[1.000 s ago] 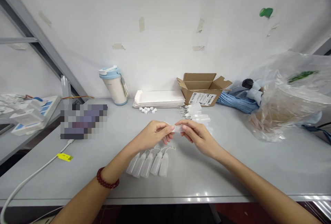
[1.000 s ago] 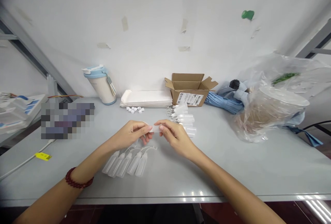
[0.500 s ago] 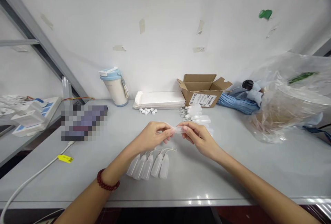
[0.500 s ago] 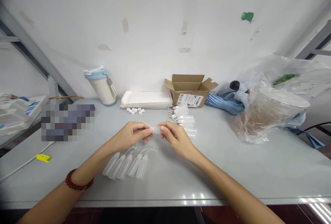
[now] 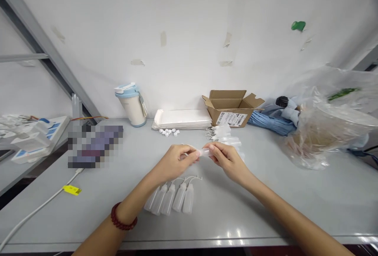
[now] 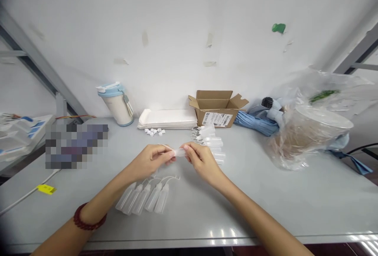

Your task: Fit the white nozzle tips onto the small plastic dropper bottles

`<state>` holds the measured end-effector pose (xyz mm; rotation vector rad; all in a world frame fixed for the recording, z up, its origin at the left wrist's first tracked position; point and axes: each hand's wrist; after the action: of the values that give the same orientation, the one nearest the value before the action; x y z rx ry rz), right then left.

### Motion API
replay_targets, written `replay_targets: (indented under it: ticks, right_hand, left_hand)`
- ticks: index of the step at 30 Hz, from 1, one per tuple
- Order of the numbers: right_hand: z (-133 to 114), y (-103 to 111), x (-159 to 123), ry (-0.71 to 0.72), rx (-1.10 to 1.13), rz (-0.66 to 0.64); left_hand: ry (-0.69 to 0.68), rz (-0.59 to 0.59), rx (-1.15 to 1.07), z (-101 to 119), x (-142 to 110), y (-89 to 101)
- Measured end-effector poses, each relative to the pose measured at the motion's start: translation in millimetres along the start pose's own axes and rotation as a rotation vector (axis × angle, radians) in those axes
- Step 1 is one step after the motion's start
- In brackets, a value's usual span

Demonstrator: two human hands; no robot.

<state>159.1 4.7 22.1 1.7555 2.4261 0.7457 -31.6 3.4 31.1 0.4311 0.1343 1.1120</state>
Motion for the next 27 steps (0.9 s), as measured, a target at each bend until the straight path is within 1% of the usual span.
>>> replay_targets:
  ticks: [3,5,10,13,16,20,22,24,26,27]
  right_hand:
    - [0.1,-1.0,0.5,0.021,-0.002,0.007]
    - [0.4,-1.7,0.0,0.025,-0.001,0.009]
    - [2.3,-5.3,-0.4,-0.005,0.043,0.017]
    - [4.7,-7.9,0.9,-0.053,0.093,0.007]
    - [7.5,-8.3,1.9,-0.102,0.138,-0.011]
    - [6.1,-7.4,1.3,-0.133,0.188,-0.051]
    - [3.2,-6.8,0.6,-0.105,0.157,-0.054]
    - [1.0,-3.3,0.5,-0.027,0.040,-0.007]
    - [2.2,5.9,2.5,0.085,-0.134,0.111]
    - [4.7,13.1,4.9,0.144,-0.214,0.190]
  left_hand:
    - [0.071,-0.084,-0.067,-2.0,2.2,3.4]
    - [0.098,-0.096,-0.119,-2.3,2.7,4.1]
    - [0.159,-0.022,-0.183,-0.3,2.2,2.0]
    - [0.183,0.029,-0.147,0.2,2.8,2.0]
    - [0.152,0.053,-0.064,-0.1,3.3,3.1]
    - [0.053,0.034,-0.013,0.2,2.5,2.9]
    - [0.019,0.038,-0.015,0.8,2.4,3.2]
    - [0.027,0.044,-0.023,0.6,3.5,6.7]
    - [0.078,0.076,-0.028,-2.5,6.3,15.1]
    - [0.107,0.113,-0.021,-5.6,8.3,21.2]
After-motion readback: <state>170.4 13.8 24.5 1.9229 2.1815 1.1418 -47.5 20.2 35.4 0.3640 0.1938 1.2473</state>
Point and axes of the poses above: each hand's wrist, its own x-axis towards the middle knuckle, its own y-axis out of the back of the hand, z = x × y, and after that the axes turned 1 degree about x, right-handed
